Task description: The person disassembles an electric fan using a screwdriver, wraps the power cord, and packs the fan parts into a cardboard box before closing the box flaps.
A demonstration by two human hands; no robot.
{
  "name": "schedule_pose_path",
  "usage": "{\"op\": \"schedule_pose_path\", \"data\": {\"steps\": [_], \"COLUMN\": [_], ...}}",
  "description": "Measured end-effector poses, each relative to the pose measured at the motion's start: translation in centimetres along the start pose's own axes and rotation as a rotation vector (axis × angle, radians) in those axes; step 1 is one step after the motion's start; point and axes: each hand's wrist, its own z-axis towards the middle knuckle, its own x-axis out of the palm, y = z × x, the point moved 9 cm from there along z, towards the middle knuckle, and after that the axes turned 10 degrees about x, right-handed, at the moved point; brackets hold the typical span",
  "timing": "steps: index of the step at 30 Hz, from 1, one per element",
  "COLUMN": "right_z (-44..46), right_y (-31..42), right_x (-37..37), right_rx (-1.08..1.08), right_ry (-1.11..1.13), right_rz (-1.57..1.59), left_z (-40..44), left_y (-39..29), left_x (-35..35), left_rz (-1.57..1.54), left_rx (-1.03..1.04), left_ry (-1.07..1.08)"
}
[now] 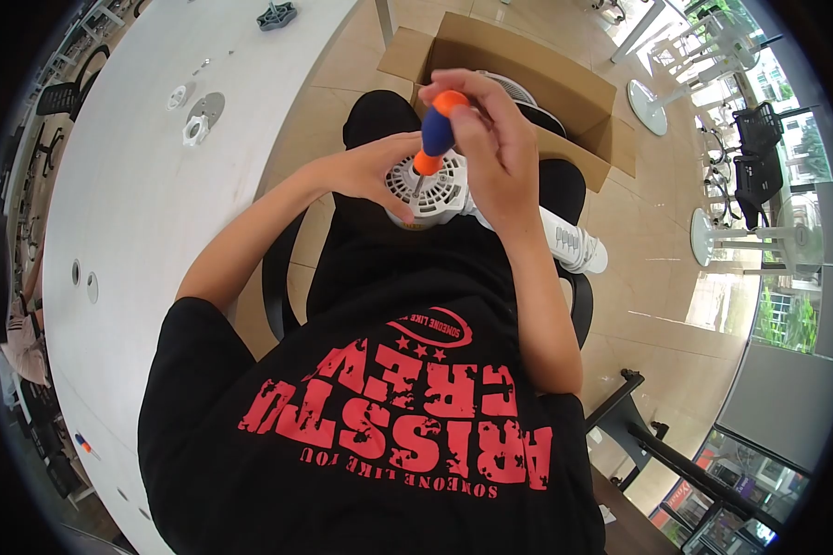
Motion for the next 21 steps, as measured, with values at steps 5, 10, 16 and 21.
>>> {"op": "schedule_pose_path", "data": {"steps": [5, 10, 16, 21], "right_z": [-0.4, 0.4, 0.0, -0.1], "right_y": [0.6, -0.2, -0.1, 0.3], "right_x": [-0.1, -0.5, -0.6, -0.6], "right_rx": [-0.17, -0.082, -0.142, -0.165], "right_ry": [-0.062, -0.053, -0.062, -0.065], "right_rz": [-0.265, -0.162, -0.141, -0.186], "left_z": [-0.2, -0.2, -0.2, -0.1], "left_y": [0.2, 0.0, 0.3, 0.2], "left_x": [0.0, -0.1, -0.2, -0.1], "left_rz": [0.0, -0.012, 0.047, 0.01], "left_rx": [-0.017, -0.054, 0.01, -0.001], "left_ry": [-0.019, 0.005, -0.03, -0.019]}}
